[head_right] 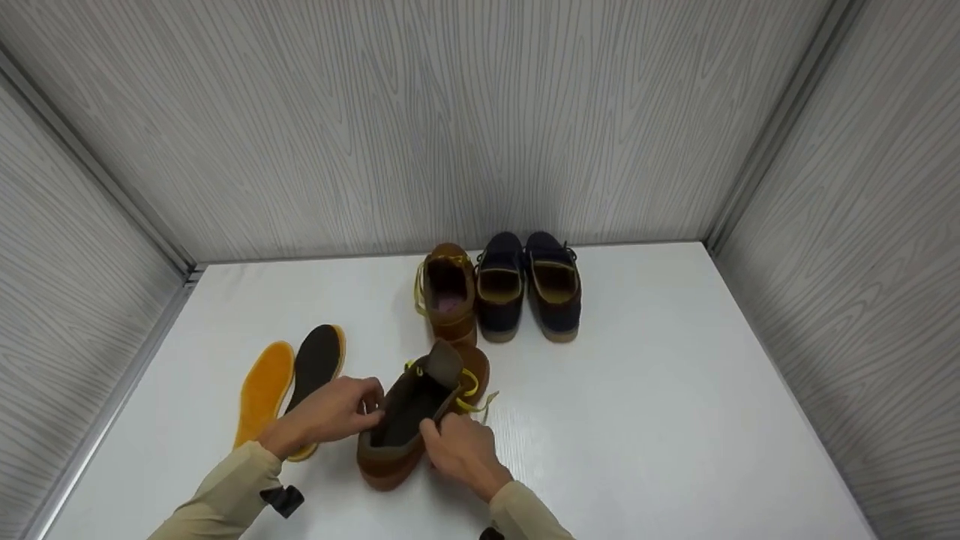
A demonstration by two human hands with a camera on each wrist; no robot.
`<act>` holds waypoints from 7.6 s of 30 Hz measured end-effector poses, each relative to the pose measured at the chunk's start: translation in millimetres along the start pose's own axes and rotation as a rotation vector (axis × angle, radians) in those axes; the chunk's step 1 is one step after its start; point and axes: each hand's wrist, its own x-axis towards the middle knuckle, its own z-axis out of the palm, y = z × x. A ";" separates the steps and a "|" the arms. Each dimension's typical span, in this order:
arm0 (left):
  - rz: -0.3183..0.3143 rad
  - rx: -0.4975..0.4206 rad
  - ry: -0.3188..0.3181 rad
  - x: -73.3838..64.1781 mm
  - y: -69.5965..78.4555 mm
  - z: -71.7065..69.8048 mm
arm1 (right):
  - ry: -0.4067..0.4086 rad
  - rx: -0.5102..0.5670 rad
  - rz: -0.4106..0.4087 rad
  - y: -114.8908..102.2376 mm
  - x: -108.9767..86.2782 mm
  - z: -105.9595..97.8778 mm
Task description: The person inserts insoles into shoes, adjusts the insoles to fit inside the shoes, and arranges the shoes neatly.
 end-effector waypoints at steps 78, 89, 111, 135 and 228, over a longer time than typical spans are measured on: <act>-0.057 0.441 0.132 29.1 74.9 51.6 | 0.301 -0.496 -0.370 14.4 18.6 -27.8; -0.070 0.495 0.206 25.1 73.9 61.2 | 0.304 -0.561 -0.362 9.9 17.5 -20.0; 0.009 0.480 0.316 24.4 71.5 66.6 | 0.438 -0.519 -0.410 17.5 17.7 -15.0; 0.018 0.427 0.250 24.7 70.1 63.8 | 0.419 -0.588 -0.403 15.6 16.8 -15.3; -0.494 -0.619 0.543 65.2 -79.8 -16.9 | 0.017 0.142 -0.081 -74.5 165.4 1.1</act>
